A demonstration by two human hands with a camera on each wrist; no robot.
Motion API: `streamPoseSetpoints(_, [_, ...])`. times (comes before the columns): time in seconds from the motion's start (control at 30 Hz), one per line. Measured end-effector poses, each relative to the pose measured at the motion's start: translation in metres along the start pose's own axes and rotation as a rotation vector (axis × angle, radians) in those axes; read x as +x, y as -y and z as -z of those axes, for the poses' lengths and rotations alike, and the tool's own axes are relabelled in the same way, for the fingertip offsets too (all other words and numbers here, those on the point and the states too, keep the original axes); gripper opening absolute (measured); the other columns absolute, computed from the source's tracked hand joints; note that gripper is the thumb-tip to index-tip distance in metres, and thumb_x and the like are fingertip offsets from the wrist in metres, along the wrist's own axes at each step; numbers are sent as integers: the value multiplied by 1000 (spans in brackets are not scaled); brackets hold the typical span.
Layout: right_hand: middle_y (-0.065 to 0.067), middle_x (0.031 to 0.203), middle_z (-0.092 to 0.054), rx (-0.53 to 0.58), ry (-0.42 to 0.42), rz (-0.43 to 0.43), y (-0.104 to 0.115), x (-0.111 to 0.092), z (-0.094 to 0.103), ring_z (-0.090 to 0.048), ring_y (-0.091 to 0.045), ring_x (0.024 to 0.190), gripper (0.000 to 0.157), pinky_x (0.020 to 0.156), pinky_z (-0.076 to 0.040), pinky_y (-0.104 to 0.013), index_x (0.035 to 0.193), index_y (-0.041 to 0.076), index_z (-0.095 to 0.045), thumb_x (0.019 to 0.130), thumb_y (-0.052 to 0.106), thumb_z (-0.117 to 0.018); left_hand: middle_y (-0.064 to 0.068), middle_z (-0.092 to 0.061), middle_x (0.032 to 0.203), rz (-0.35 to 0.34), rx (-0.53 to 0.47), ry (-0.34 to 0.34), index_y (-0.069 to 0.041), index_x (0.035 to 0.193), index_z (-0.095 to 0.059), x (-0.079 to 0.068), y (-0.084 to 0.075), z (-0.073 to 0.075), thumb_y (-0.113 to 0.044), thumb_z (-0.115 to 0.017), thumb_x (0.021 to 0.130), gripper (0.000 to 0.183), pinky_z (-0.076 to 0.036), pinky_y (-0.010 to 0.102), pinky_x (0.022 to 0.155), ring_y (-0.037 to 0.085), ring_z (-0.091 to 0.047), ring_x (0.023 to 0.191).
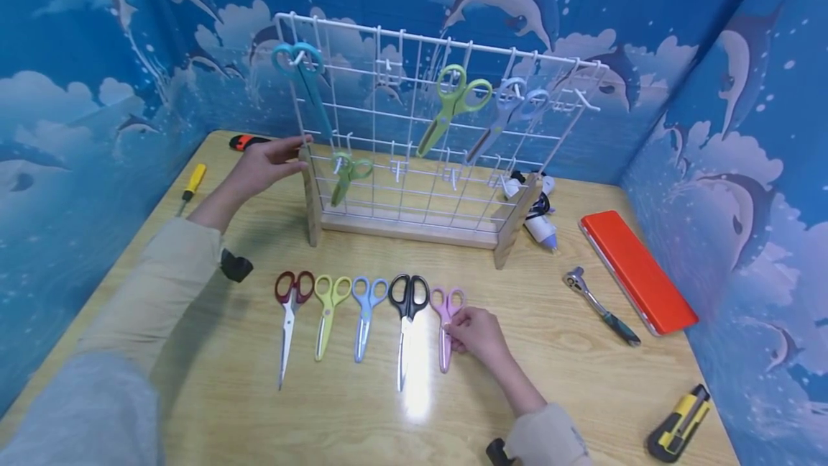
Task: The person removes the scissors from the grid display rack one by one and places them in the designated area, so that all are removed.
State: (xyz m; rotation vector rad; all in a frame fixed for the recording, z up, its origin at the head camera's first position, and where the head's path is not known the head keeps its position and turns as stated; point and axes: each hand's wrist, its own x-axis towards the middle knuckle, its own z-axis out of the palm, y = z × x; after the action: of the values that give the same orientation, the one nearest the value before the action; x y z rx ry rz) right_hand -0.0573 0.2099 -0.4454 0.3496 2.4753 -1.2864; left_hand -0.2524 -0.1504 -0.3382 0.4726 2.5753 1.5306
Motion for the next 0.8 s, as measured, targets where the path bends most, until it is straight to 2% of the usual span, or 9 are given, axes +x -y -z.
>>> streamPoseSetpoints(0.37, [-6,55,-57,-45,3,34,3,0,3,-54,-13,45,9,44,-50,-25,74,-1,-58,73,6,-62,-2,-40,129,1,15,-2,-33,125,-41,1,0,0,-36,-59,75,53,-41,31,89,14,-40,116])
streamPoseSetpoints(0.5, [-10,61,-59,-29,2,102,13,5,20,-56,-16,50,14,48,-51,-26,81,-5,-57,79,9,-57,-2,-40,129,6,16,-4,-34,124,-41,0,-1,0,-36,-59,74,53,-41,31,89,13,-40,116])
streamPoseSetpoints(0.57, [-13,66,-60,40,18,195,16,11,34,-57,-18,54,18,52,-52,-28,86,-7,-56,82,10,-54,-2,-40,129,8,18,-5,-34,124,-41,0,-1,0,-36,-59,75,53,-41,31,89,14,-39,116])
streamPoseSetpoints(0.7, [-12,74,-61,246,-8,414,-19,70,70,-60,-21,60,23,54,-52,-30,94,0,-58,83,20,-55,-2,-40,129,12,22,-8,-34,124,-41,0,0,-1,-37,-59,74,53,-41,31,89,14,-39,116])
streamPoseSetpoints(0.77, [-10,76,-62,355,-25,506,-23,93,92,-60,-20,63,22,53,-52,-27,95,4,-59,82,21,-56,-2,-40,129,15,23,-8,-34,124,-41,0,0,-1,-37,-59,74,53,-41,31,89,14,-39,116])
streamPoseSetpoints(0.8, [-11,78,-62,368,-68,509,-19,99,102,-61,-22,64,24,54,-52,-29,96,3,-59,82,22,-57,-2,-40,130,15,23,-8,-34,124,-41,0,0,-1,-37,-59,74,53,-41,31,90,14,-39,116])
